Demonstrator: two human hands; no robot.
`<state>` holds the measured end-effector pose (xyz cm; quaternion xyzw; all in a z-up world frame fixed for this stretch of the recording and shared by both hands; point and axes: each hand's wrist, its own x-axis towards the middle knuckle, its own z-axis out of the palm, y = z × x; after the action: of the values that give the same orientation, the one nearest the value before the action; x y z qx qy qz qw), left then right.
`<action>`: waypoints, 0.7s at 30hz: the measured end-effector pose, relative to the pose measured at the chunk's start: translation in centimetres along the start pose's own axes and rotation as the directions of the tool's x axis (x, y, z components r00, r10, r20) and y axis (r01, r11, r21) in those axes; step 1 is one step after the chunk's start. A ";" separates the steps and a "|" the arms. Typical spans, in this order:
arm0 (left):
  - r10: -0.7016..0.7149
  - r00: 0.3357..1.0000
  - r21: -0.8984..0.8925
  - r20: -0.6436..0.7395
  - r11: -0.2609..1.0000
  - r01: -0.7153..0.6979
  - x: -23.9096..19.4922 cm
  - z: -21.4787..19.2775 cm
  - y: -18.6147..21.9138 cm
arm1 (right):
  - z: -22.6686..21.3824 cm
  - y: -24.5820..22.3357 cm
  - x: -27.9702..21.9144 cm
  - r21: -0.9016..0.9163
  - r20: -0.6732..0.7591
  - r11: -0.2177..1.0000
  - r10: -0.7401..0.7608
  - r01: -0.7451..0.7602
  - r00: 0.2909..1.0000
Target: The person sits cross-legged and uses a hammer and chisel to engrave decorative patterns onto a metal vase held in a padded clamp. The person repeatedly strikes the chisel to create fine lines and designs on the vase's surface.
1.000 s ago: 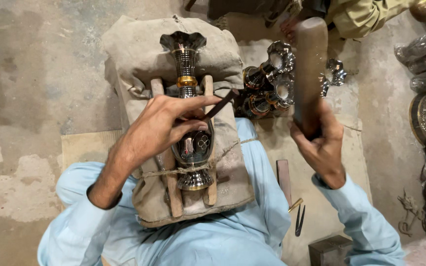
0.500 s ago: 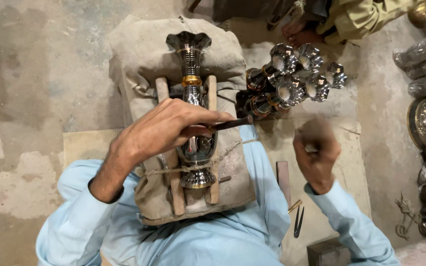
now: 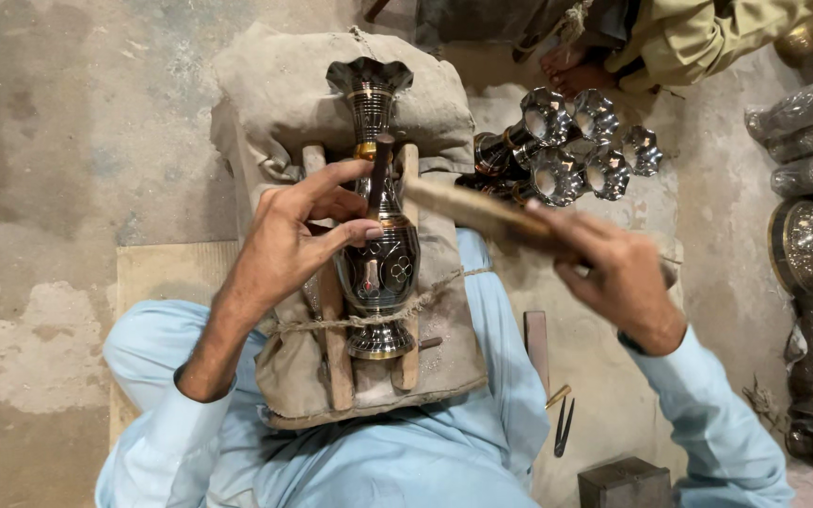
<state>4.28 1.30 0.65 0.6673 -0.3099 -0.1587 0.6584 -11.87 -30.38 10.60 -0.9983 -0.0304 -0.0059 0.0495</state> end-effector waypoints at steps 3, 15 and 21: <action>0.025 1.000 0.042 0.002 0.999 -0.025 0.0 0.0 0.1 | -1.8 -0.5 1.7 0.164 -0.142 0.986 0.012 0.011 0.990; 0.042 0.999 0.079 0.023 0.996 -0.044 0.3 0.3 1.3 | -6.4 -2.0 6.5 0.022 -0.074 0.993 -0.118 0.120 0.990; 0.066 0.997 0.101 0.039 0.992 -0.069 0.3 0.5 1.4 | -6.0 -2.6 6.5 0.138 -0.185 0.974 -0.150 0.177 0.971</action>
<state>3.90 0.83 2.01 0.6865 -0.3517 -0.1322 0.6226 -5.62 -27.98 16.92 -0.9813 -0.1088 -0.0944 0.1280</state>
